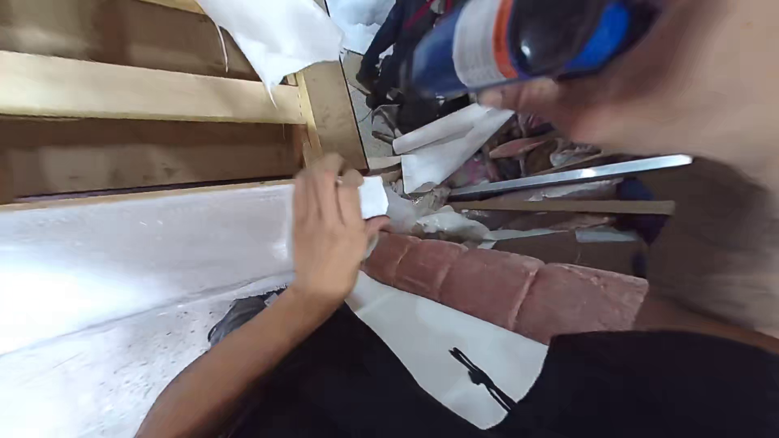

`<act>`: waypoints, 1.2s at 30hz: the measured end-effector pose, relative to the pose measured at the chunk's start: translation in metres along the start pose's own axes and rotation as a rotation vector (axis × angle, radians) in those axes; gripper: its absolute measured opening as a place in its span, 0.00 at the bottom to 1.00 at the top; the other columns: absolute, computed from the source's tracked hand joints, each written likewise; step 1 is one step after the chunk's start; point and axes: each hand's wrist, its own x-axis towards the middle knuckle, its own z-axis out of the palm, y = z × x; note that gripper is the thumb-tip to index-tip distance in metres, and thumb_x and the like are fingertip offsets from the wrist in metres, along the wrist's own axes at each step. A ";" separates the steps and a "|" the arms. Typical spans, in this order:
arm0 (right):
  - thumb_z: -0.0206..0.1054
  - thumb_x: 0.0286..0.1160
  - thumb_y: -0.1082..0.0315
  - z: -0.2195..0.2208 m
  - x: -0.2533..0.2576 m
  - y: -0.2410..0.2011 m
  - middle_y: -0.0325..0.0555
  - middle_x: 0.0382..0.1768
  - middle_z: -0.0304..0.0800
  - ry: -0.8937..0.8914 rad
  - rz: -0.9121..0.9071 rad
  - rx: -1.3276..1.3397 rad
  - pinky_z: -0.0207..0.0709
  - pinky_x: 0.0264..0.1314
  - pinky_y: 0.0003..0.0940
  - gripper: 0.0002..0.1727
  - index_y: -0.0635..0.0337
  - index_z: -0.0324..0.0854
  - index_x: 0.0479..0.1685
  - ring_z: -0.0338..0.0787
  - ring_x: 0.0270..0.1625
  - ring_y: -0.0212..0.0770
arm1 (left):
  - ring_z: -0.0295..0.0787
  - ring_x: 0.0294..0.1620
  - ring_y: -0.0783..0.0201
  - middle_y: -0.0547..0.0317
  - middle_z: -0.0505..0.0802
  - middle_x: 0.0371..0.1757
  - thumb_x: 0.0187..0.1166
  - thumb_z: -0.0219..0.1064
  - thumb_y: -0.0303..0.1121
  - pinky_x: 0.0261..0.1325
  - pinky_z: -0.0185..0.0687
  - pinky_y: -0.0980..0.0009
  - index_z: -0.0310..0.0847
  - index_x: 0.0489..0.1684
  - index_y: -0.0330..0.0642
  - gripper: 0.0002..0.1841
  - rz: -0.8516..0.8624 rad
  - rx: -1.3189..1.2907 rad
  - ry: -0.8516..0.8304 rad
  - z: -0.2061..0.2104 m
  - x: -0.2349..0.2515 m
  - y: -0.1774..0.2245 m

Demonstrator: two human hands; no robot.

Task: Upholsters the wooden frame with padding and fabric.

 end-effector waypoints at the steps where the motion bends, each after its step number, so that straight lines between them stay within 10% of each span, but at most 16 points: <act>1: 0.69 0.71 0.32 0.002 -0.020 0.009 0.43 0.45 0.90 -0.066 0.012 0.044 0.83 0.49 0.50 0.31 0.49 0.86 0.55 0.90 0.48 0.37 | 0.71 0.82 0.35 0.33 0.80 0.75 0.72 0.76 0.56 0.86 0.59 0.37 0.79 0.62 0.33 0.34 -0.006 0.013 0.010 0.001 -0.004 0.002; 3: 0.71 0.68 0.34 0.009 -0.039 0.019 0.36 0.40 0.90 -0.159 -0.035 0.145 0.83 0.44 0.40 0.27 0.47 0.87 0.50 0.88 0.42 0.28 | 0.65 0.87 0.38 0.37 0.79 0.76 0.71 0.75 0.61 0.91 0.39 0.33 0.76 0.63 0.36 0.37 0.014 0.100 0.058 0.004 -0.005 0.003; 7: 0.75 0.62 0.38 0.043 -0.038 0.026 0.25 0.34 0.90 -0.216 -0.079 0.328 0.85 0.40 0.25 0.20 0.42 0.88 0.41 0.88 0.38 0.17 | 0.58 0.90 0.37 0.37 0.74 0.81 0.67 0.73 0.69 0.88 0.32 0.25 0.75 0.65 0.38 0.42 -0.017 0.220 0.121 0.005 -0.009 0.005; 13: 0.73 0.61 0.35 0.062 -0.025 0.026 0.25 0.31 0.89 -0.268 -0.072 0.311 0.83 0.34 0.29 0.22 0.40 0.87 0.40 0.88 0.33 0.20 | 0.51 0.91 0.32 0.29 0.64 0.87 0.66 0.76 0.66 0.86 0.33 0.23 0.71 0.74 0.40 0.45 -0.051 0.263 0.186 0.014 -0.018 0.011; 27: 0.69 0.67 0.39 0.060 -0.045 0.011 0.34 0.27 0.85 -0.185 -0.136 0.201 0.76 0.31 0.37 0.20 0.47 0.85 0.33 0.86 0.30 0.27 | 0.57 0.92 0.41 0.38 0.72 0.85 0.69 0.75 0.64 0.90 0.32 0.29 0.73 0.64 0.37 0.40 -0.041 0.203 0.215 0.026 -0.029 0.000; 36: 0.68 0.68 0.50 0.077 -0.110 -0.007 0.49 0.33 0.91 -0.018 -0.102 0.171 0.78 0.31 0.51 0.21 0.57 0.88 0.50 0.90 0.33 0.45 | 0.49 0.95 0.42 0.40 0.68 0.89 0.70 0.74 0.64 0.90 0.28 0.29 0.72 0.66 0.39 0.39 -0.016 0.182 0.214 0.032 -0.045 -0.003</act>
